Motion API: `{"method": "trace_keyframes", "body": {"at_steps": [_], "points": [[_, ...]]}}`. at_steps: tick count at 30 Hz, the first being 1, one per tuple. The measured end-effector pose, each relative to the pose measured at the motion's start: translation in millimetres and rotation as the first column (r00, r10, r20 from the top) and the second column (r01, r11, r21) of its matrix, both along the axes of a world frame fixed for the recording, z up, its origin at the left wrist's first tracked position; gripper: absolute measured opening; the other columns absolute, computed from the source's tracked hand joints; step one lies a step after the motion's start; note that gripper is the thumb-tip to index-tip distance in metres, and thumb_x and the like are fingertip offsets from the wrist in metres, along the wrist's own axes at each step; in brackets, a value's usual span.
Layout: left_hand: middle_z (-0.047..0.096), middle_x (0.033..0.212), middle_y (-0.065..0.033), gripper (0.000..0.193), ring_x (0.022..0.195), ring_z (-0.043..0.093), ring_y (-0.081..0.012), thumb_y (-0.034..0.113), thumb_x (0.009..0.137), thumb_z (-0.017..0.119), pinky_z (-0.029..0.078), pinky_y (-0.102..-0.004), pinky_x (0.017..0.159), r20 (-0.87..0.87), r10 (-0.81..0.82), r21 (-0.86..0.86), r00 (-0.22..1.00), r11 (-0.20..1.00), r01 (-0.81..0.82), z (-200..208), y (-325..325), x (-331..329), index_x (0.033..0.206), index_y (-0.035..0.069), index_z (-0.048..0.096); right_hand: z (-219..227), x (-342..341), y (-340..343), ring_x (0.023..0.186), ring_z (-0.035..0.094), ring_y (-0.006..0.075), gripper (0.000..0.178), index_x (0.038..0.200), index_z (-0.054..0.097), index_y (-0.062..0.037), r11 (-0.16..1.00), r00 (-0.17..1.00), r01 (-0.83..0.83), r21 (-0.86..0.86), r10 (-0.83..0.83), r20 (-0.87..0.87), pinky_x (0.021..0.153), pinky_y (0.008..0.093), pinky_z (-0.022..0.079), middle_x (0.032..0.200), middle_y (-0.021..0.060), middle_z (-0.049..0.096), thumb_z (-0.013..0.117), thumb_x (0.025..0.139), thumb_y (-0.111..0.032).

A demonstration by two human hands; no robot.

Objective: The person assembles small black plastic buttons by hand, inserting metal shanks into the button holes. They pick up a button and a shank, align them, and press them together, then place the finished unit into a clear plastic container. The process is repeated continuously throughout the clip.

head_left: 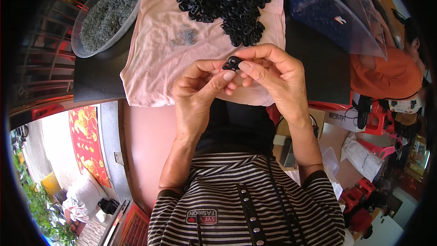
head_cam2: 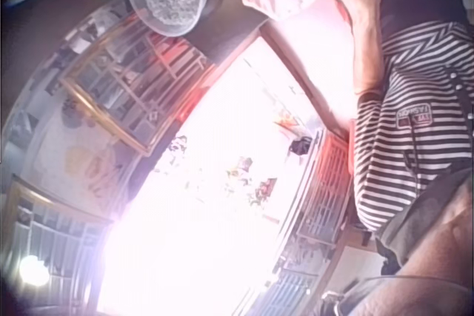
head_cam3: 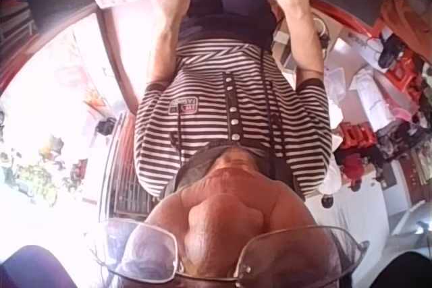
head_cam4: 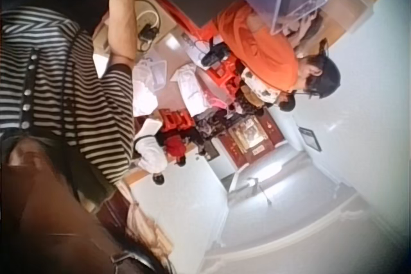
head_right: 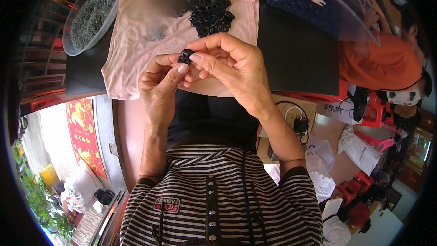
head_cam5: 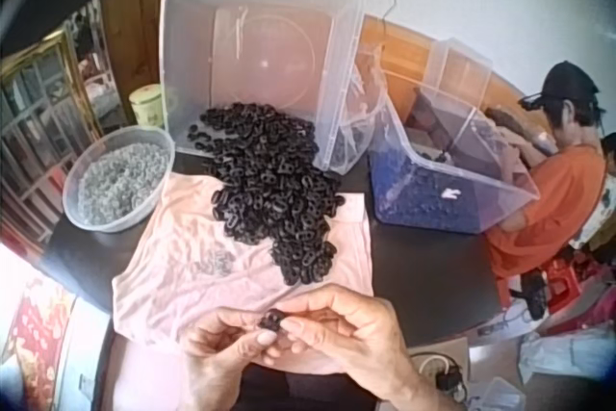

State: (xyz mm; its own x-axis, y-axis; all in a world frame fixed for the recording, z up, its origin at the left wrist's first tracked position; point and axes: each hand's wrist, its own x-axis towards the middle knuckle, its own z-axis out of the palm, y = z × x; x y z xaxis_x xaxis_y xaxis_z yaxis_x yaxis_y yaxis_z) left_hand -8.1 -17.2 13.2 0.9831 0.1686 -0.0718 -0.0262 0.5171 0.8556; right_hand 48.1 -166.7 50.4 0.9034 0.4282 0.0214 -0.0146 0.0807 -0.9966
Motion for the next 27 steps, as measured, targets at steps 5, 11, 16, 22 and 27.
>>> {"method": "trace_keyframes", "body": {"at_steps": [5,11,16,22,27], "points": [[0.067,0.082,-0.01,0.015,0.07,0.063,-0.0129,0.003,0.086,0.064,0.052,-0.0236,0.065,-0.039,-0.009,-0.04,0.999,0.999,0.007,0,3,0,0.098,-0.005,0.063,1,0,2,0.071,0.06,0.006,0.018,0.105,0.062,0.0032,1.0,0.999,-0.001,-0.031,0.003,0.047,0.066,0.0179,0.05,0.083,0.0051,0.066,0.061,0.088,-0.003],[0.067,0.08,-0.0103,0.014,0.069,0.063,-0.0134,0.003,0.085,0.065,0.052,-0.0237,0.064,-0.05,-0.009,-0.075,0.999,0.997,0.005,0,3,1,0.097,-0.006,0.064,3,-1,4,0.076,0.063,0.0082,0.017,0.104,0.062,0.0047,0.999,0.99,-0.019,-0.035,0.023,0.14,0.069,0.0191,0.052,0.088,0.006,0.064,0.06,0.088,0.001],[0.067,0.08,-0.0105,0.014,0.068,0.063,-0.0136,0.002,0.085,0.064,0.052,-0.0239,0.064,-0.053,-0.001,-0.085,0.999,0.996,-0.004,1,2,1,0.096,-0.005,0.064,3,-1,4,0.078,0.064,0.0098,0.017,0.104,0.062,0.0055,0.999,0.987,-0.015,-0.049,0.023,0.157,0.069,0.0201,0.053,0.092,0.0069,0.062,0.058,0.088,0.003],[0.067,0.081,-0.0119,0.013,0.068,0.063,-0.0139,0.002,0.085,0.064,0.053,-0.0241,0.064,-0.047,-0.013,-0.095,0.999,0.995,0.009,1,1,-1,0.095,-0.005,0.064,-1,-6,5,0.079,0.062,0.0103,0.017,0.104,0.062,0.0056,0.999,0.975,-0.021,-0.03,0.027,0.221,0.07,0.0206,0.054,0.095,0.0075,0.06,0.057,0.088,0.004],[0.068,0.081,-0.0132,0.01,0.07,0.065,-0.0158,0.002,0.086,0.063,0.054,-0.0263,0.067,-0.056,0.003,-0.056,0.998,0.998,-0.006,-7,-3,0,0.093,-0.005,0.064,-10,-9,6,0.077,0.062,0.0105,0.017,0.104,0.062,0.0047,0.999,0.969,0.019,-0.033,-0.01,0.245,0.07,0.0214,0.053,0.095,0.0077,0.059,0.058,0.087,0.005]]}}
